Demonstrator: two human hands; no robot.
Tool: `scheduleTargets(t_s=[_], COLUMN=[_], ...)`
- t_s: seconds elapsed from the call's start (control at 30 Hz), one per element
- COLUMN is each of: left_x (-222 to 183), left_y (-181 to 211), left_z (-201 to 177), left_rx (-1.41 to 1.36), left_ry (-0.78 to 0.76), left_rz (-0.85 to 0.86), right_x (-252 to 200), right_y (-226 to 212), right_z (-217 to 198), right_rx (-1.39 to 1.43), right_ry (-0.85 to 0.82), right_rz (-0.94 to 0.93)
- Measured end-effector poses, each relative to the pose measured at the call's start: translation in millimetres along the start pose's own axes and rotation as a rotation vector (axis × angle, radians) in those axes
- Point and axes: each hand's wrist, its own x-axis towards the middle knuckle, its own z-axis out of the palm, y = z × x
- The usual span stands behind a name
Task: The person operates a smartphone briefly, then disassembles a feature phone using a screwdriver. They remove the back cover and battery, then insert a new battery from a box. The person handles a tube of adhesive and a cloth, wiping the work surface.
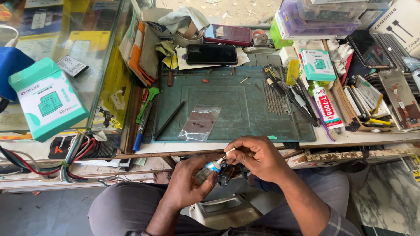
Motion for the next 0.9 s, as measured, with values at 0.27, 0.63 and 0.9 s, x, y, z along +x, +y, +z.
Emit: scheduleTargets(t_s=[0.27,0.63,0.9], left_x=[2,0,0], left_y=[1,-8,-11], left_z=[0,5,12], left_rx=[-0.141,-0.034,-0.063], left_ry=[-0.072,-0.068,-0.093], left_rz=[-0.080,-0.126,-0.027], right_x=[-2,-5,-10], right_y=[6,-5,-37], right_z=[-2,17,14], right_rx=[0.071,-0.001,-0.734], right_ry=[-0.052,-0.005,0.056], right_rz=[-0.024,0.002,-0.263])
